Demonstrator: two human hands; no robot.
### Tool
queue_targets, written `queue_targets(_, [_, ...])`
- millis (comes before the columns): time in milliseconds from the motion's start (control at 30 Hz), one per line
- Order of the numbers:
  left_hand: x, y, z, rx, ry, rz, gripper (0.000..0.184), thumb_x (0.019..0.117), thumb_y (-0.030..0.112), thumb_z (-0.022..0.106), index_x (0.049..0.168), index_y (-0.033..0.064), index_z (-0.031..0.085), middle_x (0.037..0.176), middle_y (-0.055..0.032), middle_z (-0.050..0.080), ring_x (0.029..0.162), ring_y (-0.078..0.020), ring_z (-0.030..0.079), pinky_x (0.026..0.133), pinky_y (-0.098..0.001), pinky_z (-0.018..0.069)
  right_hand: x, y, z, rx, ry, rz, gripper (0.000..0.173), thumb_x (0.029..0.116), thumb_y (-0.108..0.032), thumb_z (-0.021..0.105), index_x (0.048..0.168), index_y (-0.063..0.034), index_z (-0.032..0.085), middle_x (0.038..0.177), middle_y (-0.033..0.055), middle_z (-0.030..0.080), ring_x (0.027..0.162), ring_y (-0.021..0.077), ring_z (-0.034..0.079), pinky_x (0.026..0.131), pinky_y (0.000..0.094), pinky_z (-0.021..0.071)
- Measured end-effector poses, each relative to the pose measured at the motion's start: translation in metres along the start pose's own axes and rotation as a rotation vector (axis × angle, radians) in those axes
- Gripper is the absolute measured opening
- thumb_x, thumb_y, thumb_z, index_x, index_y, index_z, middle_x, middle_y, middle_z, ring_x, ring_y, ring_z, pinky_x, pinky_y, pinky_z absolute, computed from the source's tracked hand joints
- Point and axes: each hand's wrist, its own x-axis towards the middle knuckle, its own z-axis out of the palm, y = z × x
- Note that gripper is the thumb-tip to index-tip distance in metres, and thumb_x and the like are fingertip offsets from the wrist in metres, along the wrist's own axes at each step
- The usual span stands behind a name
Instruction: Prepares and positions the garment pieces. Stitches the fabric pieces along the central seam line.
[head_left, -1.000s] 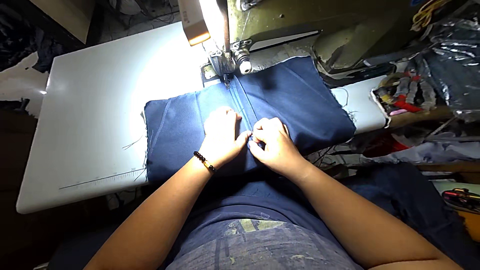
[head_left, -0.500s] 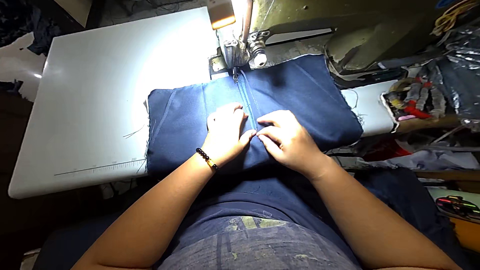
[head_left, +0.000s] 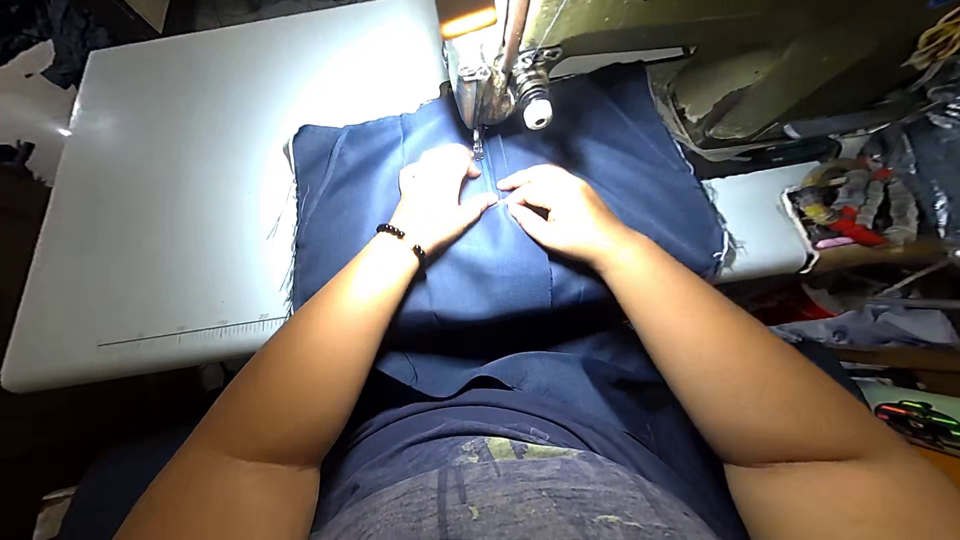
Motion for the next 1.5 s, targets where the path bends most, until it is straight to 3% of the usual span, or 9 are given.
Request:
queue_targets(400, [0.039,-0.024,-0.010,0.163,0.015,0.158,0.046,0.1009,0.042,0.052,0.111,0.0003,0.068,0.128,-0.0223,0.064,0.128,-0.0392,0.057,0.106,-0.0573,0.0412,0.045,0.045,-0.003,-0.058,-0.068,-0.079,0.033,0.0959,-0.008,0.046,0.110,0.0000,0.075,0.125,0.0173,0.071,0.124,0.0305,0.063,0.110,0.0398,0.0444])
queue_targets(567, [-0.018,0.040,0.006,0.120,-0.162,0.614,0.036,0.0997,0.023,0.053,0.131,0.0226,0.071,0.098,-0.0081,0.065,0.090,-0.0277,0.062,0.072,-0.0439,0.0476,0.048,0.051,-0.013,-0.168,-0.211,-0.155,0.037,0.0959,-0.011,0.044,0.121,-0.0043,0.070,0.129,0.0177,0.067,0.128,0.0343,0.058,0.111,0.0432,0.0427])
queue_targets(733, [-0.034,0.050,0.010,0.146,-0.101,0.505,0.026,0.1010,0.015,0.051,0.114,0.0194,0.073,0.092,-0.0067,0.060,0.084,-0.0280,0.059,0.064,-0.0437,0.0422,0.051,0.055,-0.013,-0.221,-0.212,-0.225,0.038,0.0974,-0.015,0.043,0.123,-0.0039,0.069,0.129,0.0184,0.067,0.126,0.0343,0.060,0.110,0.0434,0.0437])
queue_targets(867, [-0.060,0.049,-0.019,-0.596,0.132,0.007,0.025,0.1050,0.010,0.044,0.117,0.0021,0.064,0.117,-0.0078,0.064,0.111,-0.0139,0.060,0.094,-0.0347,0.0491,0.048,0.043,-0.017,-0.221,-0.227,-0.164,0.037,0.0979,-0.023,0.048,0.119,-0.0061,0.073,0.134,0.0174,0.066,0.130,0.0361,0.058,0.110,0.0503,0.0445])
queue_targets(1000, [-0.071,0.034,-0.042,-1.214,0.418,-0.528,0.024,0.1131,0.030,0.032,0.131,0.0247,0.047,0.102,0.0083,0.061,0.087,0.0017,0.063,0.076,-0.0234,0.0563,0.030,-0.023,-0.009,-0.201,-0.306,-0.294,0.026,0.0887,-0.022,0.053,0.089,-0.0061,0.074,0.106,0.0129,0.072,0.116,0.0350,0.064,0.098,0.0567,0.0481])
queue_targets(1067, [-0.079,0.031,-0.030,-0.883,0.390,-0.382,0.025,0.1128,0.021,0.030,0.131,0.0135,0.045,0.106,0.0013,0.058,0.093,-0.0015,0.059,0.080,-0.0247,0.0528,0.021,-0.054,-0.003,-0.171,-0.280,-0.207,0.022,0.0859,-0.021,0.053,0.076,-0.0088,0.069,0.073,0.0063,0.063,0.075,0.0258,0.067,0.060,0.0471,0.0499])
queue_targets(1133, [-0.092,0.019,-0.008,-0.381,0.281,0.035,0.019,0.1002,0.008,0.047,0.111,0.0006,0.061,0.119,-0.0126,0.061,0.117,-0.0204,0.057,0.101,-0.0433,0.0444,0.023,-0.058,-0.009,-0.091,-0.368,0.163,0.034,0.1012,-0.018,0.046,0.086,0.0002,0.071,0.076,0.0145,0.068,0.077,0.0329,0.070,0.066,0.0563,0.0529])
queue_targets(1267, [-0.105,0.011,-0.004,0.105,-0.046,0.768,0.026,0.1018,0.015,0.049,0.114,0.0253,0.071,0.127,-0.0081,0.071,0.126,-0.0266,0.063,0.107,-0.0579,0.0417,0.033,-0.042,-0.012,-0.069,-0.168,0.636,0.044,0.1095,-0.029,0.046,0.093,0.0050,0.068,0.088,0.0208,0.067,0.089,0.0344,0.067,0.080,0.0552,0.0501])
queue_targets(1500, [-0.043,0.085,-0.017,-0.027,-0.238,-0.280,0.030,0.1099,0.026,0.042,0.131,0.0054,0.048,0.085,-0.0154,0.067,0.080,-0.0340,0.070,0.068,-0.0529,0.0563,0.028,-0.049,0.000,-0.124,-0.032,0.647,0.033,0.1056,-0.018,0.051,0.097,0.0042,0.074,0.096,0.0218,0.073,0.097,0.0364,0.071,0.087,0.0567,0.0521])
